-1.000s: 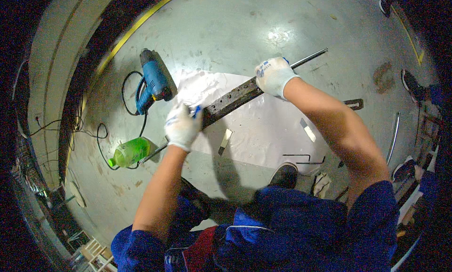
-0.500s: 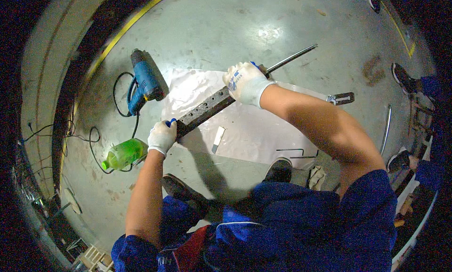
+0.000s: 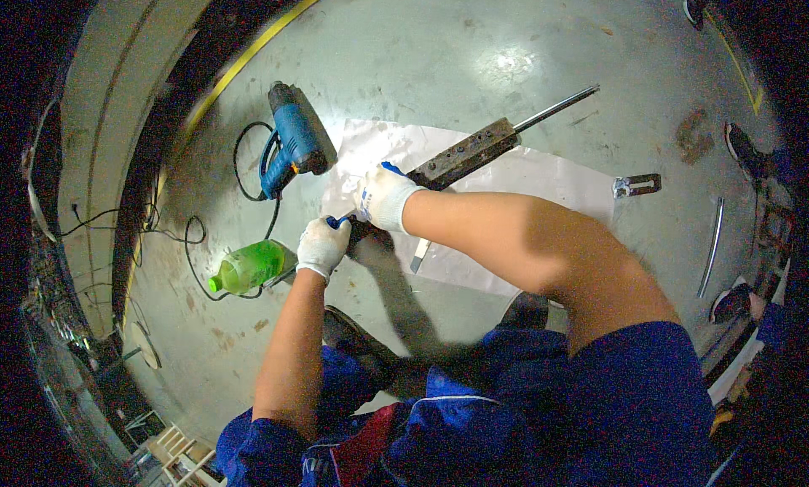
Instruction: The person uses a hex key to tighten screws on a perforated metal bar clamped to a work surface. They repeatedly insert the hex key into screw holes, turn it to secure fasteners, and reposition the bar as needed. A heat gun and green bottle remain nearby but are not used.
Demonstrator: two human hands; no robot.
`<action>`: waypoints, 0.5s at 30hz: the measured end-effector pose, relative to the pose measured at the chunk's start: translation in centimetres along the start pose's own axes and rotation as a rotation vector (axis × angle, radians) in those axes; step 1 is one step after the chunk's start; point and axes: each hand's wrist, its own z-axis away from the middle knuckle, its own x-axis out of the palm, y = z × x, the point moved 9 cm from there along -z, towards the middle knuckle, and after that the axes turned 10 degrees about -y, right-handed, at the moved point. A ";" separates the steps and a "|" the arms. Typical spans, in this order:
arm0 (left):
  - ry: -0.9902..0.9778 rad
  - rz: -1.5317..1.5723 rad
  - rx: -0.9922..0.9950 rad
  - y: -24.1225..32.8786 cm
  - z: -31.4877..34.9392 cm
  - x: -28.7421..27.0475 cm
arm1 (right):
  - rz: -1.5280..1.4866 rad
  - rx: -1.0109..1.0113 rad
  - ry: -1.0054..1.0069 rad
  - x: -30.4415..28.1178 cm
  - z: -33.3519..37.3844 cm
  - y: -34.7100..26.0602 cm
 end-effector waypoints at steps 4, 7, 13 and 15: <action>0.057 -0.010 0.020 0.4 -0.1 0.3 | 0.026 -0.019 -0.111 0.6 -1.2 -0.5; 0.112 -0.021 0.041 1.1 0.8 0.1 | -0.020 0.031 -0.092 -0.2 -1.4 -0.9; 0.152 -0.134 0.171 4.1 0.4 -0.3 | -0.237 0.161 0.239 -0.2 -2.0 0.9; 0.172 -0.189 0.254 4.5 0.9 -1.0 | -0.255 0.187 0.148 -1.5 -1.6 0.9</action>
